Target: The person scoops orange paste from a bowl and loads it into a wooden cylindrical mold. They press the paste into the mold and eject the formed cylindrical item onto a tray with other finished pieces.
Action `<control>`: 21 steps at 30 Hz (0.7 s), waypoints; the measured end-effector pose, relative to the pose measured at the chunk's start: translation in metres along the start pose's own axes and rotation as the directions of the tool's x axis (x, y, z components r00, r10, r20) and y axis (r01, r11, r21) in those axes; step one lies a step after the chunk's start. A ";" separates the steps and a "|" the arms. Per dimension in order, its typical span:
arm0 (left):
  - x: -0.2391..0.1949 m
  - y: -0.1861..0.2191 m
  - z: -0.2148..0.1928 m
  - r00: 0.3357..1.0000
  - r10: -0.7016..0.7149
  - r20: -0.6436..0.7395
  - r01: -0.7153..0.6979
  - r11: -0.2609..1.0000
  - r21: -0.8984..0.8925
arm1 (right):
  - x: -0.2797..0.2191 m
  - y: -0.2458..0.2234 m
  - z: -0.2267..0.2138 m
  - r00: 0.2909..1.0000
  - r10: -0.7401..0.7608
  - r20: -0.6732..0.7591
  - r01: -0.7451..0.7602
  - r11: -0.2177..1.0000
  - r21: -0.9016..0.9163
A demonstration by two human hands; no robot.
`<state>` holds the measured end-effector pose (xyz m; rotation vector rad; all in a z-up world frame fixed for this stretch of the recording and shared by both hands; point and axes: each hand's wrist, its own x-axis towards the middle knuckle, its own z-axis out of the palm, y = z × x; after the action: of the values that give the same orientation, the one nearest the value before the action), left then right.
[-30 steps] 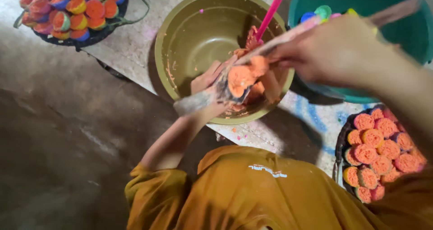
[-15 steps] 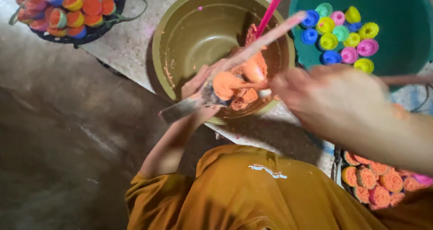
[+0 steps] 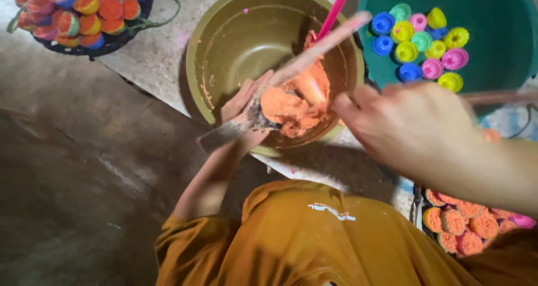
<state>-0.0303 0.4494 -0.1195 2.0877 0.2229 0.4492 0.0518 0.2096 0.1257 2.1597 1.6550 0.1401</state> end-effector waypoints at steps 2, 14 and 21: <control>-0.004 0.000 0.009 0.994 0.088 -0.065 -0.064 0.951 0.301 | 0.012 -0.013 0.010 0.984 -0.010 -0.179 -0.001 0.998 -0.065; 0.007 0.002 0.027 0.988 0.141 -0.063 -0.138 0.989 0.044 | 0.052 -0.035 0.037 0.972 -0.178 -0.156 0.161 0.980 -0.114; 0.008 0.005 -0.013 0.972 0.112 -0.205 -0.127 0.990 -0.060 | -0.008 0.014 0.053 0.982 0.078 -0.170 -0.103 0.984 -0.143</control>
<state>-0.0284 0.4591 -0.1072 1.9909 0.1969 0.7330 0.0789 0.1855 0.0845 2.1567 1.5764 0.4664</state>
